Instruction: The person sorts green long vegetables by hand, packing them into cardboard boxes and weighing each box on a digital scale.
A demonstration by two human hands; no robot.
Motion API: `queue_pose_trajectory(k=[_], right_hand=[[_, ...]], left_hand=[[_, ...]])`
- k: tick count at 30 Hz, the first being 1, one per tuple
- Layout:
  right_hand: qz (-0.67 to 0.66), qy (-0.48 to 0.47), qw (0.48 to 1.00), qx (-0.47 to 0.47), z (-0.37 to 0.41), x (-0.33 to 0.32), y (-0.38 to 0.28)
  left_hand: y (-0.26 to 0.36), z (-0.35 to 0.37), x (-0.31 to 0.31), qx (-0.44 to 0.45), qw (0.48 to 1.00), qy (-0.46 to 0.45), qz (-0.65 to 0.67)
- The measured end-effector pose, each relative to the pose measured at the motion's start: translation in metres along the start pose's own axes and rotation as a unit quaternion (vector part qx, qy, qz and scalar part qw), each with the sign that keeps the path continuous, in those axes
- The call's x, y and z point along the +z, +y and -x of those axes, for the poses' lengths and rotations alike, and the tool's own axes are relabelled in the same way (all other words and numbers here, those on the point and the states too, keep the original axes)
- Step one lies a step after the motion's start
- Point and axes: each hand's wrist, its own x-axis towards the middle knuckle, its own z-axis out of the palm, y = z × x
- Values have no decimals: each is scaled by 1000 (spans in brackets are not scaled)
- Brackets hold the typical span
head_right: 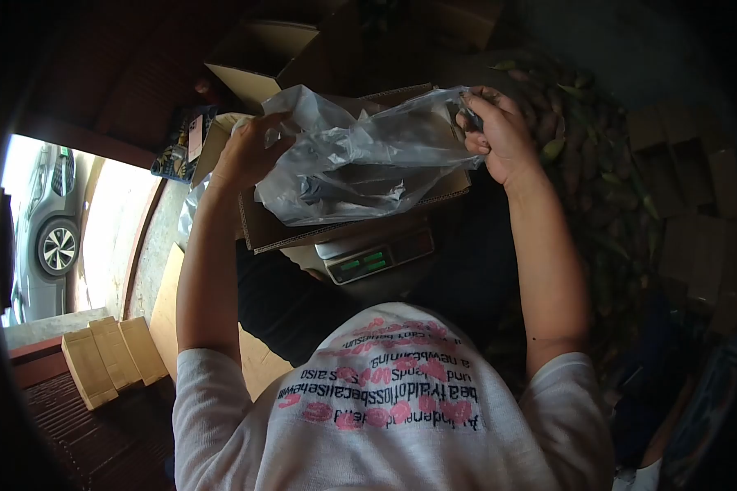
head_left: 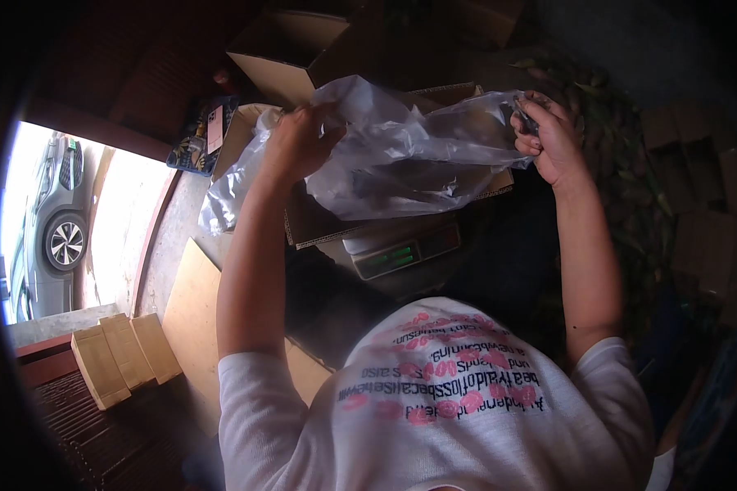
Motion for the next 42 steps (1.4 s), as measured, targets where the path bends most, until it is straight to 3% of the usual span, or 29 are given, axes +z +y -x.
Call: queue_pose_trajectory(k=[1,2,3,4,6,7,8,10,13,14,17,18,21,28,29,34,35,38,41,42], right_hand=[[49,26,998,-9,1,7,-2],[98,6,995,-11,-1,11,-1],[146,-16,989,-11,-2,16,1],[173,-33,984,2,-3,21,3],[204,-75,976,13,-2,26,2],[237,-90,967,28,-4,25,0],[228,-95,969,18,-10,18,-3],[208,-104,973,1,-27,-3,-3],[378,-49,923,-48,-72,-21,14],[447,-22,878,-169,-99,-37,36],[407,22,894,-185,-121,-37,53],[317,28,938,-136,-114,-28,49],[223,61,973,12,-115,-20,33],[191,23,970,148,-157,-56,77],[181,27,968,169,-158,-60,91],[289,43,956,31,-152,-64,105],[293,42,955,32,-154,-65,105],[314,49,948,31,-155,-67,104],[352,67,933,21,-148,-62,98],[370,68,926,8,-142,-60,93]], left_hand=[[17,-7,-1,89,991,79,-60],[51,-20,-15,26,993,58,103],[77,-33,-17,97,977,98,163],[98,-39,-12,122,955,48,267],[102,-44,52,46,835,-159,524],[94,-46,88,65,864,-174,468],[97,-46,92,-35,776,-269,569],[82,-47,131,-112,757,-282,579],[85,-53,158,-231,715,-250,610],[90,-57,165,-269,699,-229,622],[84,-63,213,-309,720,-164,599],[80,-62,240,-287,760,-109,573],[98,-66,230,-311,818,-67,480],[81,-64,237,-370,798,-141,454],[76,-61,230,-346,815,-160,437],[20,-37,185,-184,886,-308,295],[12,-34,174,-157,900,-324,247],[-3,-19,151,-93,904,-322,264],[2,-10,101,-153,881,-324,309],[-7,-3,99,-131,923,-304,199]])
